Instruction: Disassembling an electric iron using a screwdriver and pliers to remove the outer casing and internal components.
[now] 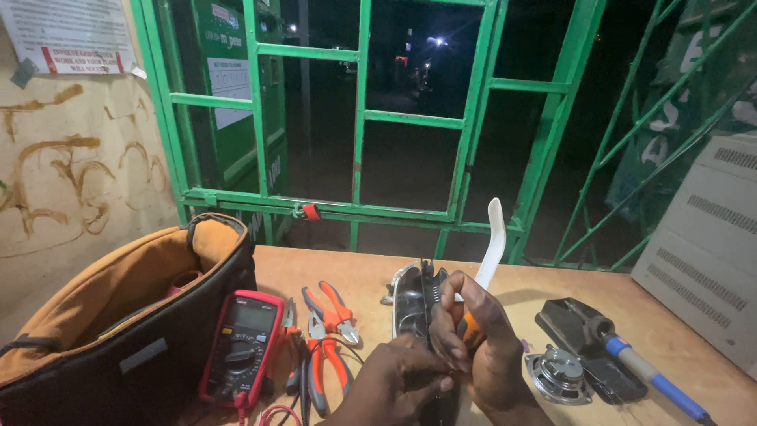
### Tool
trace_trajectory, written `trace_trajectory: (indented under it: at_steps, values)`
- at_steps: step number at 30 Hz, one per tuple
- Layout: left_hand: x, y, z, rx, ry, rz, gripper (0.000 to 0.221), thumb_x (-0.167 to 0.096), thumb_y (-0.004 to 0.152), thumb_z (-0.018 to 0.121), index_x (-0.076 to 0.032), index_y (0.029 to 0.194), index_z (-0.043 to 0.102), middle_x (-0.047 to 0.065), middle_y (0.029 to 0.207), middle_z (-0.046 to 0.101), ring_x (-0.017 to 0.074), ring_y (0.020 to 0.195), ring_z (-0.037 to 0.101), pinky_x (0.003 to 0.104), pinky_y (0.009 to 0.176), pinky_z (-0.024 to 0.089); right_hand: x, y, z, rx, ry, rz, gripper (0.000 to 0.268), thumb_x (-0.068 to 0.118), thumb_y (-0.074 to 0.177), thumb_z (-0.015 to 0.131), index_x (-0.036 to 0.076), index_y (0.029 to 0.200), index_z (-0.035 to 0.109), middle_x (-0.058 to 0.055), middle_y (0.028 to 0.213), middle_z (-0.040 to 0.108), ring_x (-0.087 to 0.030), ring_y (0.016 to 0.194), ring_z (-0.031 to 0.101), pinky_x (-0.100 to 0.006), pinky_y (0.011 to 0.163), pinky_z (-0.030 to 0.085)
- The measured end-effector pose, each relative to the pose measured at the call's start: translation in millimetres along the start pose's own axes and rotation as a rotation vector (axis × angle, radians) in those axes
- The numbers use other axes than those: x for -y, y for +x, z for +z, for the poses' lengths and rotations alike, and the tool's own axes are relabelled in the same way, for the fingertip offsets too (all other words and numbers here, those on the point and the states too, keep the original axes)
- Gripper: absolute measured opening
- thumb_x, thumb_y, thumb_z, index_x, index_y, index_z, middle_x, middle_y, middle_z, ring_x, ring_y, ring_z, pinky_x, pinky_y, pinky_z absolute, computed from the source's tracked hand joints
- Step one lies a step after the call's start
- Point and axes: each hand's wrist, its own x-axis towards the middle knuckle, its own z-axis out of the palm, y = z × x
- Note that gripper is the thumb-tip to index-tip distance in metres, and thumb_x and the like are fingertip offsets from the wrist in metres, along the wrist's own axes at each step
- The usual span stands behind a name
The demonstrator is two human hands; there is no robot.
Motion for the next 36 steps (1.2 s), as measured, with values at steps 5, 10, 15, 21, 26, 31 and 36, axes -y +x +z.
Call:
trace_trajectory:
  at_steps: [5, 10, 15, 21, 26, 31, 36]
  values:
    - [0.7, -1.3, 8.7, -0.164, -0.046, -0.027, 0.015, -0.026, 0.081, 0.082, -0.019, 0.094, 0.085, -0.001, 0.078, 0.068, 0.0129, 0.076, 0.068, 0.027, 0.068, 0.05, -7.4, -3.5, -11.5, -0.09, -0.152, 0.023, 0.029, 0.016, 0.084, 0.07, 0.004, 0.102, 0.049, -0.011, 0.059, 0.051, -0.011, 0.043, 0.046, -0.02, 0.035, 0.035]
    - [4.0, 0.3, 11.6, -0.223, -0.043, -0.014, 0.007, -0.023, 0.082, 0.082, -0.019, 0.086, 0.079, -0.002, 0.085, 0.073, 0.0149, 0.086, 0.068, 0.031, 0.074, 0.052, -4.0, -5.5, -4.7, -0.176, -0.28, 0.036, 0.037, 0.01, 0.077, 0.078, 0.003, 0.106, 0.057, -0.006, 0.067, 0.049, -0.011, 0.048, 0.042, -0.025, 0.044, 0.034]
    - [-17.2, 1.9, -0.9, -0.151, -0.188, -0.084, 0.007, -0.015, 0.086, 0.076, -0.012, 0.091, 0.081, 0.006, 0.089, 0.074, 0.0149, 0.084, 0.071, 0.029, 0.072, 0.055, -11.5, -3.5, -5.4, -0.175, -0.263, -0.007, 0.035, 0.003, 0.076, 0.079, 0.004, 0.102, 0.055, -0.005, 0.065, 0.048, -0.012, 0.046, 0.041, -0.027, 0.034, 0.033]
    - [-5.1, 2.0, 7.6, -0.244, -0.183, -0.319, 0.012, -0.022, 0.072, 0.091, -0.016, 0.077, 0.082, 0.0, 0.076, 0.073, 0.0093, 0.065, 0.067, 0.027, 0.059, 0.051, -9.5, -2.4, -5.5, -0.265, -0.291, 0.043, 0.024, 0.009, 0.079, 0.078, 0.006, 0.093, 0.058, -0.003, 0.059, 0.044, -0.01, 0.037, 0.033, -0.026, 0.029, 0.019]
    - [-12.7, 4.2, 1.4, -0.347, -0.233, -0.183, 0.017, -0.028, 0.078, 0.082, -0.013, 0.087, 0.084, 0.001, 0.086, 0.083, 0.0103, 0.08, 0.074, 0.027, 0.07, 0.056, -0.9, -0.1, -11.4, -0.228, -0.266, -0.032, 0.018, 0.011, 0.085, 0.071, 0.004, 0.089, 0.055, 0.001, 0.05, 0.033, -0.01, 0.039, 0.029, -0.025, 0.037, 0.022]
    - [-18.2, 2.5, 1.0, -0.379, -0.152, -0.201, 0.015, -0.025, 0.084, 0.073, -0.018, 0.088, 0.085, -0.004, 0.082, 0.083, 0.0047, 0.061, 0.058, 0.025, 0.05, 0.04, -11.3, -2.2, -12.8, -0.219, -0.231, 0.001, 0.017, 0.013, 0.087, 0.069, 0.003, 0.088, 0.055, -0.005, 0.054, 0.037, -0.009, 0.04, 0.027, -0.025, 0.039, 0.027]
    - [-1.7, 1.7, 2.3, -0.482, -0.181, -0.236, 0.013, -0.021, 0.083, 0.073, -0.015, 0.086, 0.084, -0.005, 0.072, 0.077, 0.0038, 0.065, 0.062, 0.025, 0.053, 0.04, -14.6, -2.0, -9.9, -0.187, -0.257, -0.004, 0.015, 0.01, 0.09, 0.064, -0.001, 0.086, 0.054, -0.006, 0.053, 0.039, -0.011, 0.04, 0.029, -0.026, 0.04, 0.024]
